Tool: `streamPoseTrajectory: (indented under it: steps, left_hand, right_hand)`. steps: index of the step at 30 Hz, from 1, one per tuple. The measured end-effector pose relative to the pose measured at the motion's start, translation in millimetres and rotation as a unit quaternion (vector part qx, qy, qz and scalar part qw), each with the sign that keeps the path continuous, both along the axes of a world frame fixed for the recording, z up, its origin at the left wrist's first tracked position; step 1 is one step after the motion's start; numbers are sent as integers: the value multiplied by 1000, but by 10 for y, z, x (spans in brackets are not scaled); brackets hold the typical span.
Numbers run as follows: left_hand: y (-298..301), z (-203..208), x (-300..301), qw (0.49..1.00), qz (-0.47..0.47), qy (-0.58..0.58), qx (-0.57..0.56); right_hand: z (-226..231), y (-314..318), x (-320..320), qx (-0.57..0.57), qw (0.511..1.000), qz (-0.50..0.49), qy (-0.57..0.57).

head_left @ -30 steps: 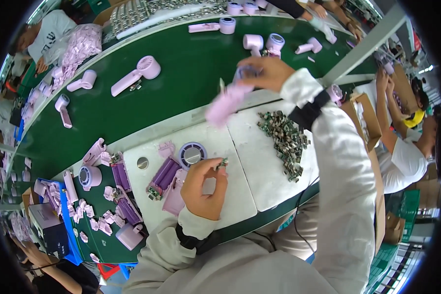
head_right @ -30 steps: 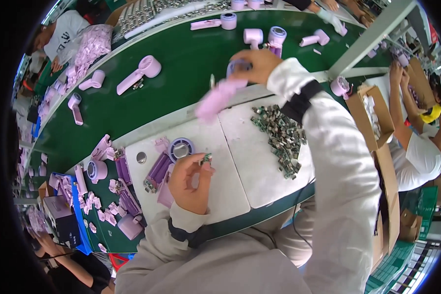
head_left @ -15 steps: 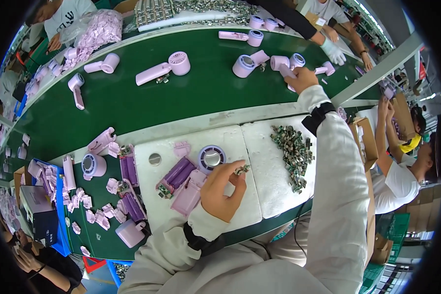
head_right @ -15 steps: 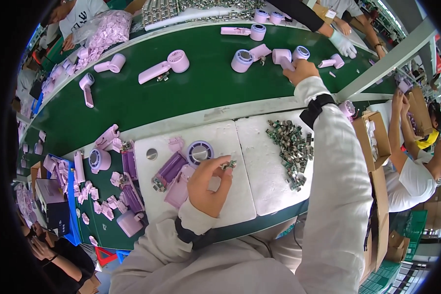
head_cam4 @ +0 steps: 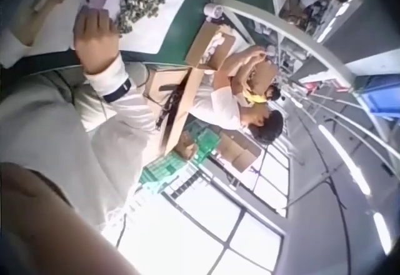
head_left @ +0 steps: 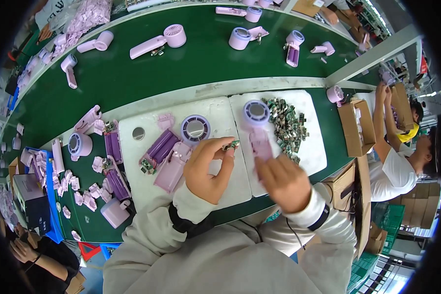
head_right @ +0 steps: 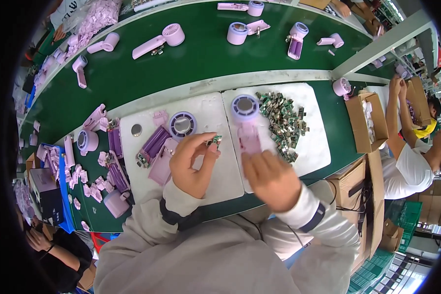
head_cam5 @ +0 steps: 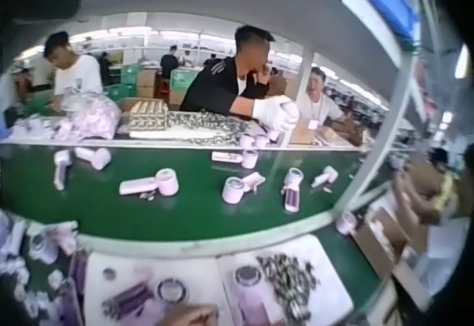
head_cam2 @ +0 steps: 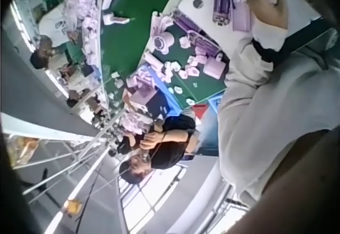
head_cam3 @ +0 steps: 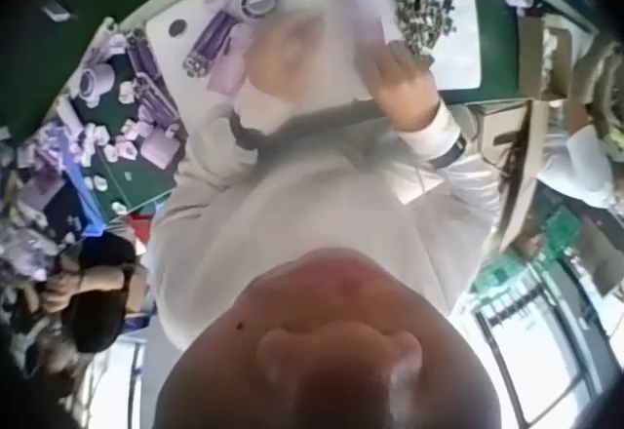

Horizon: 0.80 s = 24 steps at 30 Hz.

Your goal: Assembling small electronic components and PCBs into handheld fan housings.

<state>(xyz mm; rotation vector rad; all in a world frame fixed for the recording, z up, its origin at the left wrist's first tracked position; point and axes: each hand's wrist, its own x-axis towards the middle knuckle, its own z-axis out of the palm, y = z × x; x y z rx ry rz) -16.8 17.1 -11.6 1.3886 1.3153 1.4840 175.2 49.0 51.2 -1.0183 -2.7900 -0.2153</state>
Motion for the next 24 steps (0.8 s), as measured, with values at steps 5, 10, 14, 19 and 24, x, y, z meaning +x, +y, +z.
streamPoseTrajectory:
  steps: [5, 10, 14, 19, 24]
  left_hand:
    - [29, 8, 43, 999, 18, -5, 43]
    - [-15, 57, 15, 999, -24, -29, 22]
    - [-37, 82, 0, 992, -125, -28, 20]
    - [-6, 25, 47, 972, -230, 38, -2]
    - [74, -18, 122, 963, -255, 81, -1]
  right_hand:
    - [-38, -35, -102, -137, 972, 57, 180]
    - [-142, 155, -145, -187, 975, 15, 116]
    - [-243, 207, -89, -210, 971, 12, 115]
    - [-386, 310, 45, -205, 962, 18, 179]
    - [-537, 537, 155, -194, 951, 56, 235]
